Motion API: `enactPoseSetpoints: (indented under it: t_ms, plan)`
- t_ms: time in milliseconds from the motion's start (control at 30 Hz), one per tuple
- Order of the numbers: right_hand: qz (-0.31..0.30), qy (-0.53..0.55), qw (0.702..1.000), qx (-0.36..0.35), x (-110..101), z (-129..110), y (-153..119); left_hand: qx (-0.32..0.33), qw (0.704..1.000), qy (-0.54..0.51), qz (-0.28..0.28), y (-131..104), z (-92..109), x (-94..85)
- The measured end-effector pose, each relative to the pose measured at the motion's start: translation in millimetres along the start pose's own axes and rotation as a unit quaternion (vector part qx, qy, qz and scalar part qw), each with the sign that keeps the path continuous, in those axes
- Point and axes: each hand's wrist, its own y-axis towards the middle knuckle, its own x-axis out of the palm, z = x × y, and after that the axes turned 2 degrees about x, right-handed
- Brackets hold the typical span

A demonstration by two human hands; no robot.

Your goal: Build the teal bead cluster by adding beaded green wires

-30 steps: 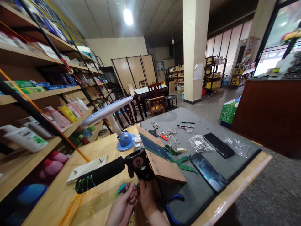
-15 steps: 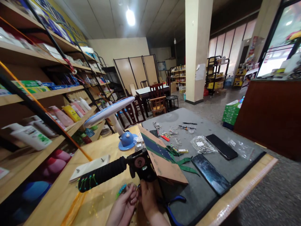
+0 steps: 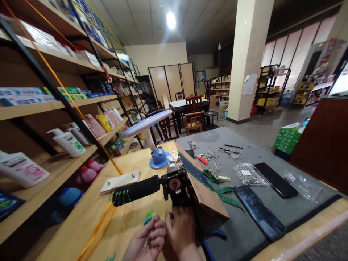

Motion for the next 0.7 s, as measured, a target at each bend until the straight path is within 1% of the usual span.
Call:
enactPoseSetpoints:
  t_ms: [100, 200, 300, 433, 533, 600, 667, 700]
  plan:
    - [-0.01, -0.059, 0.998, 0.001, 2.5, 0.6, -2.4, -0.031, 0.999, -0.031, -0.018, -1.8, 2.5, -4.2]
    - [-0.036, -0.091, 0.995, 0.008, 1.9, 0.3, -2.8, -0.048, 0.997, -0.045, -0.033, -3.4, 5.0, -7.5]
    - [-0.062, -0.109, 0.992, 0.022, 0.0, -0.6, -1.2, -0.051, 0.997, -0.044, -0.042, -5.5, 6.9, -10.1]
    - [-0.078, -0.126, 0.988, 0.046, 1.4, -0.7, 0.1, -0.047, 0.997, -0.03, -0.05, -7.5, 7.3, -11.9]
    - [-0.067, -0.132, 0.988, 0.047, 3.1, 0.6, -0.2, -0.044, 0.997, -0.013, -0.059, -10.4, 5.9, -11.8]
    - [-0.051, -0.134, 0.989, 0.035, 2.8, 2.5, -0.4, -0.028, 0.998, 0.007, -0.063, -17.0, 5.6, -11.1]
    - [-0.027, -0.128, 0.991, 0.008, 1.3, 5.6, -1.2, 0.009, 0.997, 0.04, -0.064, -29.9, 7.4, -10.6]
    - [-0.013, -0.119, 0.993, -0.011, 0.3, 7.4, -2.2, 0.038, 0.995, 0.061, -0.068, -38.6, 9.4, -10.7]
